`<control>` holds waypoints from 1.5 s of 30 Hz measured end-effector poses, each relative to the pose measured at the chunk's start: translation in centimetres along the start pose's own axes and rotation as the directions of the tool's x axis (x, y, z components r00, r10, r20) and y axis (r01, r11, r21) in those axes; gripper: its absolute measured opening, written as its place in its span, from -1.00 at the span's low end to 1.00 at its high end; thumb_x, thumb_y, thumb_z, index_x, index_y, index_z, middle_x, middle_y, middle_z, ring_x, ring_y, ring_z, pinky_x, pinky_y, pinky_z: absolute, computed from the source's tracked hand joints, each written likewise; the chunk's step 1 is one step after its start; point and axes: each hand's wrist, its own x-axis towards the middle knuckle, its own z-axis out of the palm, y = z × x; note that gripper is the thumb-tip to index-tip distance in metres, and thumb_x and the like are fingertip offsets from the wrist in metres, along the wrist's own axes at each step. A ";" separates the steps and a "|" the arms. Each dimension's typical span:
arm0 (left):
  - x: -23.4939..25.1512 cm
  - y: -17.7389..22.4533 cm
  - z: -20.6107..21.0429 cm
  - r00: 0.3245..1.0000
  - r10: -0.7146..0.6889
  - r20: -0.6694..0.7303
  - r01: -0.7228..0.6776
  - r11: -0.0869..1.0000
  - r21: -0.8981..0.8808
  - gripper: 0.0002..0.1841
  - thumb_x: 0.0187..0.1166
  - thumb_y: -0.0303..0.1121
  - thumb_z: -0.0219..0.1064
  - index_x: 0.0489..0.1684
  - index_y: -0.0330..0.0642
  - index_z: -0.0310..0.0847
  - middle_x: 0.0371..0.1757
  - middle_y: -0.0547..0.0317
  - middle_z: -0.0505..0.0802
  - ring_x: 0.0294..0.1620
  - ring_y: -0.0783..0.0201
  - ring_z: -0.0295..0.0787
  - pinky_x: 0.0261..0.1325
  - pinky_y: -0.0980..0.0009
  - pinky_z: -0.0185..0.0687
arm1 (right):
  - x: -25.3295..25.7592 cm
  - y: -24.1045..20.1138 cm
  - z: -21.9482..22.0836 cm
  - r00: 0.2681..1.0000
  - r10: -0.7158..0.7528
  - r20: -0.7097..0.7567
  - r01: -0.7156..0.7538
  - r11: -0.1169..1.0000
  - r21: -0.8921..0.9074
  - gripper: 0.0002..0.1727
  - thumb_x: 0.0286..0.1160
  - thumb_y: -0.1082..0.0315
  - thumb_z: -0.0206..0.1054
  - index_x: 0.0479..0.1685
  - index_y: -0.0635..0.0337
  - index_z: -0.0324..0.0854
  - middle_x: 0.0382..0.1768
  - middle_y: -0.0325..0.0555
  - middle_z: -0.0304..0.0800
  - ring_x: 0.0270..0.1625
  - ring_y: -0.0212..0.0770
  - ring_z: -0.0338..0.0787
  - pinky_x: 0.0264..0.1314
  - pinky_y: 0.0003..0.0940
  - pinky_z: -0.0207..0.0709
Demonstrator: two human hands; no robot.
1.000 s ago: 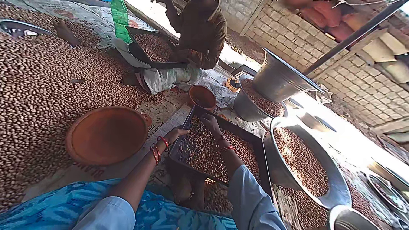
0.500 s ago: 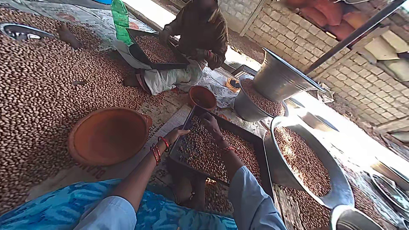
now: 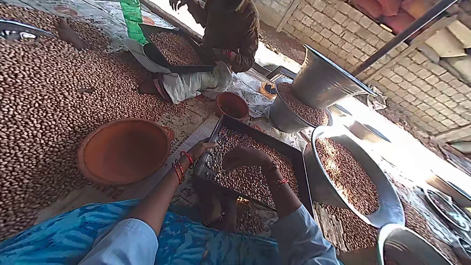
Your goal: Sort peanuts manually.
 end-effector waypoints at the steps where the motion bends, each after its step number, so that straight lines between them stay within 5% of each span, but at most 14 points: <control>1: 0.1 -0.1 0.0 1.000 0.007 0.004 -0.007 1.000 0.000 -0.63 0.82 -0.35 0.11 0.52 -0.27 0.39 0.13 0.10 0.68 -0.05 0.49 0.62 0.07 0.49 0.56 | -1.3 -0.7 0.6 0.999 -0.035 0.009 0.034 0.997 0.074 -0.84 0.57 0.45 0.39 -0.02 0.35 0.75 -0.21 -0.30 0.87 -0.20 -0.63 0.75 0.01 -0.61 0.64; 3: 0.2 -0.2 0.0 1.000 0.005 0.010 -0.005 1.000 0.002 -0.63 0.83 -0.36 0.10 0.53 -0.26 0.38 0.15 0.09 0.67 -0.03 0.48 0.61 0.09 0.49 0.54 | -2.5 -1.4 2.2 0.991 0.008 -0.135 -0.012 0.999 -0.032 -0.83 0.56 0.41 0.41 -0.06 0.34 0.80 -0.23 -0.23 0.89 -0.21 -0.57 0.75 0.00 -0.55 0.62; 8: -0.3 0.3 0.4 1.000 -0.010 -0.002 0.010 1.000 -0.001 -0.64 0.84 -0.38 0.07 0.53 -0.26 0.38 0.11 0.11 0.67 -0.08 0.49 0.62 0.03 0.52 0.56 | -0.2 0.0 6.5 0.918 0.193 -0.347 -0.318 0.881 -0.351 -0.72 0.65 0.30 0.26 0.04 0.26 0.82 0.00 0.19 0.90 0.13 0.19 0.85 0.24 0.25 0.57; 17: -0.5 0.4 0.6 0.999 -0.009 -0.035 0.010 1.000 0.011 -0.64 0.83 -0.41 0.07 0.51 -0.29 0.38 0.10 0.07 0.69 -0.09 0.46 0.63 0.04 0.48 0.57 | 1.0 -0.4 8.3 0.909 0.260 -0.326 -0.388 0.815 -0.431 -0.71 0.65 0.27 0.28 0.13 0.25 0.74 0.00 0.24 0.86 0.14 0.29 0.82 0.16 0.34 0.53; 20: -0.5 0.4 0.7 0.999 -0.003 -0.041 0.003 1.000 0.005 -0.64 0.81 -0.41 0.07 0.50 -0.29 0.40 0.08 0.09 0.69 -0.12 0.48 0.62 0.00 0.50 0.56 | -0.4 0.2 6.7 0.965 0.132 -0.227 -0.212 0.902 -0.375 -0.71 0.62 0.25 0.33 0.08 0.28 0.77 -0.07 0.18 0.88 0.04 0.16 0.86 0.14 0.19 0.59; 22: -0.5 0.3 0.5 0.999 -0.001 -0.046 0.000 1.000 -0.007 -0.66 0.81 -0.41 0.09 0.48 -0.29 0.42 0.06 0.10 0.69 -0.14 0.49 0.63 -0.02 0.51 0.57 | -2.1 0.5 4.6 0.993 -0.077 -0.091 0.068 0.992 -0.103 -0.74 0.60 0.34 0.40 0.07 0.37 0.77 -0.16 -0.02 0.89 -0.13 -0.26 0.83 0.07 -0.27 0.67; 24: -0.3 0.1 0.5 0.999 -0.005 -0.039 0.005 1.000 -0.013 -0.66 0.81 -0.42 0.09 0.49 -0.27 0.42 0.06 0.11 0.69 -0.13 0.50 0.63 -0.02 0.52 0.57 | -4.0 0.4 2.5 0.993 -0.103 -0.064 0.112 0.983 0.148 -0.75 0.65 0.41 0.31 0.14 0.38 0.69 -0.10 -0.20 0.87 -0.13 -0.52 0.79 0.05 -0.51 0.68; 27: -0.5 0.4 0.6 0.999 -0.020 -0.039 0.020 1.000 -0.004 -0.64 0.82 -0.43 0.08 0.52 -0.28 0.38 0.08 0.10 0.67 -0.13 0.49 0.60 -0.01 0.53 0.53 | -4.8 1.8 -1.7 0.931 0.184 -0.315 -0.238 0.960 -0.145 -0.66 0.77 0.36 0.20 0.34 0.32 0.69 0.16 0.05 0.85 0.13 -0.22 0.82 0.30 -0.26 0.62; 30: -0.7 0.5 0.7 0.999 -0.025 -0.041 0.024 1.000 -0.018 -0.64 0.81 -0.41 0.09 0.52 -0.25 0.39 0.05 0.12 0.68 -0.16 0.49 0.61 -0.05 0.53 0.55 | -2.8 5.4 -4.0 0.634 0.509 -0.582 -0.727 0.649 -0.225 -0.60 0.77 0.33 0.09 0.44 0.26 0.61 0.43 0.22 0.69 0.53 0.19 0.65 0.53 0.24 0.43; 32: -0.7 0.4 0.7 0.999 -0.022 -0.043 0.020 0.999 -0.034 -0.66 0.81 -0.41 0.10 0.49 -0.25 0.40 0.03 0.13 0.69 -0.17 0.49 0.62 -0.07 0.52 0.56 | -0.8 6.2 -3.2 0.533 0.573 -0.622 -0.816 0.542 -0.200 -0.55 0.72 0.34 0.14 0.52 0.32 0.51 0.50 0.33 0.59 0.54 0.30 0.60 0.47 0.30 0.43; 37: -0.5 0.5 0.5 0.999 -0.018 -0.029 0.019 1.000 0.001 -0.62 0.82 -0.42 0.09 0.54 -0.30 0.36 0.18 0.02 0.68 -0.02 0.42 0.62 0.10 0.44 0.55 | 2.6 0.6 4.6 0.751 0.476 -0.458 -0.642 0.690 -0.335 -0.27 0.67 0.41 0.21 0.86 0.16 0.11 0.65 0.42 0.32 0.43 0.36 0.65 0.40 0.22 0.55; 40: 0.0 0.0 0.2 1.000 0.002 -0.021 -0.002 1.000 0.019 -0.63 0.81 -0.42 0.10 0.52 -0.31 0.38 0.17 0.02 0.68 -0.02 0.42 0.61 0.11 0.43 0.55 | 1.8 -1.1 6.4 0.917 0.205 -0.341 -0.309 0.907 -0.287 -0.45 0.67 0.36 0.27 0.68 0.07 0.46 0.52 0.20 0.60 0.42 0.15 0.72 0.46 0.11 0.55; 42: 0.1 -0.2 0.1 1.000 0.002 -0.023 -0.001 1.000 0.017 -0.62 0.80 -0.41 0.09 0.53 -0.27 0.39 0.14 0.05 0.68 -0.04 0.42 0.61 0.07 0.43 0.55 | 0.8 -0.9 5.1 0.914 0.088 -0.396 -0.193 0.953 -0.232 -0.57 0.67 0.35 0.28 0.49 0.16 0.63 0.29 0.10 0.81 0.17 -0.01 0.85 0.30 -0.04 0.64; 45: -0.3 0.0 0.4 0.999 -0.017 -0.042 0.017 1.000 0.011 -0.66 0.80 -0.38 0.11 0.47 -0.22 0.41 -0.01 0.15 0.65 -0.20 0.48 0.58 -0.10 0.50 0.53 | -0.5 1.1 1.2 0.755 0.219 -0.618 -0.418 0.887 -0.196 -0.70 0.70 0.27 0.23 0.16 0.18 0.80 0.01 0.06 0.90 0.07 0.01 0.86 0.24 0.05 0.62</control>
